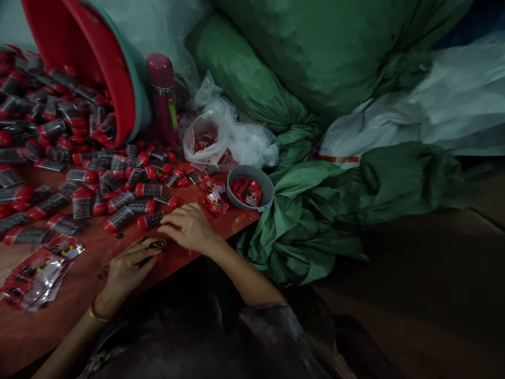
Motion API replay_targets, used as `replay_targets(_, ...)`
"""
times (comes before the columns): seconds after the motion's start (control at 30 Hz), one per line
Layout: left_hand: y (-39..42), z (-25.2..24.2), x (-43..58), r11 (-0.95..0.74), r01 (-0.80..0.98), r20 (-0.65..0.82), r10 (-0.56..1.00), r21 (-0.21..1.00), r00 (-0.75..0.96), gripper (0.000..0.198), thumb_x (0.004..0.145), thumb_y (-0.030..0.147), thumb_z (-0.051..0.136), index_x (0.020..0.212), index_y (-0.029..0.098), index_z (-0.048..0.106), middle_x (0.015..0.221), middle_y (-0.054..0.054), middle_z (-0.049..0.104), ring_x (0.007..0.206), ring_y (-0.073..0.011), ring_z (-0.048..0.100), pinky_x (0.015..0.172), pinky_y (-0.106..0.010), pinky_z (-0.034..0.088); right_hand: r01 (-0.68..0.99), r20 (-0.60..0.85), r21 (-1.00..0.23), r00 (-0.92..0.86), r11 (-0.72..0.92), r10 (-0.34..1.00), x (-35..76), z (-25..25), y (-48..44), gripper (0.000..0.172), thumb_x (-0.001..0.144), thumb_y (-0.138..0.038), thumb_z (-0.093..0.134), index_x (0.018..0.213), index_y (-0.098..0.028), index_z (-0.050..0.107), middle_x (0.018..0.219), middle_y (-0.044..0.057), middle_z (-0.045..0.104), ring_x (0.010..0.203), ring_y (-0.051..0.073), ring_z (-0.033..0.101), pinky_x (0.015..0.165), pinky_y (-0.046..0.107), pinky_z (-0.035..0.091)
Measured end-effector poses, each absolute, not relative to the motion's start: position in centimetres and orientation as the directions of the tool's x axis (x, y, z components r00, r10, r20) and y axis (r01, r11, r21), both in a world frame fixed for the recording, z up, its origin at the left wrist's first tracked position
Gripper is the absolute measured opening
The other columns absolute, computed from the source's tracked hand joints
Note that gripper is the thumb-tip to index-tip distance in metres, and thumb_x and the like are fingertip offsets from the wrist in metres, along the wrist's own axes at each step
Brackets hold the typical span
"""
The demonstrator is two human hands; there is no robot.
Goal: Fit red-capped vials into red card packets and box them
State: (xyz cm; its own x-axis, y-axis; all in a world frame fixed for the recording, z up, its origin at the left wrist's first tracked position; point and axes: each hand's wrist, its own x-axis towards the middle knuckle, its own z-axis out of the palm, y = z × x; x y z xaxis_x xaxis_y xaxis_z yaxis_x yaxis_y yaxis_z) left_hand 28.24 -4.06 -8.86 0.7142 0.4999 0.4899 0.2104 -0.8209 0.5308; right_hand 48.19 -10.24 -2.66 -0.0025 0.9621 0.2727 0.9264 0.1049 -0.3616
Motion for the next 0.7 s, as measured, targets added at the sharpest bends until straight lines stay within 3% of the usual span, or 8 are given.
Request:
replay_targets(0.07, -4.0, -9.0, 28.2, -0.825, 0.212, 0.497, 0.498, 0.524, 0.710, 0.015, 0.079, 0.023, 0.058, 0.081, 0.026, 0.072, 0.091, -0.001, 0.074, 0.087, -0.0199, 0.069, 0.090, -0.039, 0.053, 0.912, 0.285, -0.373, -0.066, 0.173, 0.956, 46.5, -2.4, -11.1, 0.030, 0.092, -0.046, 0.044, 0.094, -0.029, 0.068, 0.091, -0.007, 0.071, 0.086, 0.011, 0.061, 0.085, 0.026, 0.040)
replay_targets(0.37, -3.9, -9.8, 28.1, -0.834, 0.230, 0.508, 0.500, 0.502, 0.701, 0.014, 0.078, 0.023, 0.059, 0.077, 0.026, 0.072, 0.088, -0.001, 0.074, 0.083, -0.0192, 0.070, 0.088, -0.037, 0.054, 0.955, 0.230, -0.247, -0.104, 0.161, 0.968, 45.2, -3.7, -11.9, 0.034, 0.094, -0.044, 0.036, 0.103, -0.035, 0.067, 0.092, -0.007, 0.070, 0.087, 0.014, 0.061, 0.084, 0.030, 0.044)
replay_targets(0.5, -4.0, -9.4, 28.1, -0.830, 0.211, 0.514, 0.497, 0.516, 0.699, 0.015, 0.079, 0.022, 0.058, 0.078, 0.025, 0.072, 0.091, -0.002, 0.074, 0.083, -0.0191, 0.070, 0.090, -0.038, 0.053, 0.961, 0.258, -0.202, -0.132, 0.187, 0.957, 46.4, -2.5, -12.8, 0.038, 0.095, -0.045, 0.032, 0.117, -0.032, 0.061, 0.108, -0.004, 0.067, 0.094, 0.016, 0.058, 0.089, 0.033, 0.041)
replay_targets(0.6, -4.0, -9.0, 28.1, -0.811, 0.208, 0.477, 0.506, 0.546, 0.719, 0.016, 0.080, 0.023, 0.058, 0.085, 0.026, 0.072, 0.098, -0.001, 0.073, 0.091, -0.0200, 0.068, 0.091, -0.039, 0.053, 0.984, 0.342, -0.176, 0.096, -0.037, 0.935, 50.6, -1.3, -13.1, 0.035, 0.094, -0.035, 0.035, 0.111, -0.025, 0.065, 0.109, 0.002, 0.067, 0.092, 0.018, 0.058, 0.087, 0.035, 0.040)
replay_targets(0.7, -4.1, -8.9, 28.1, -0.809, 0.212, 0.466, 0.506, 0.548, 0.726, 0.016, 0.080, 0.022, 0.058, 0.085, 0.027, 0.072, 0.100, -0.001, 0.072, 0.095, -0.0205, 0.068, 0.091, -0.041, 0.053, 0.943, 0.325, -0.125, 0.332, -0.307, 0.886, 57.3, -0.7, -13.0, 0.034, 0.093, -0.026, 0.036, 0.106, -0.020, 0.067, 0.109, 0.007, 0.067, 0.096, 0.022, 0.058, 0.086, 0.036, 0.040)
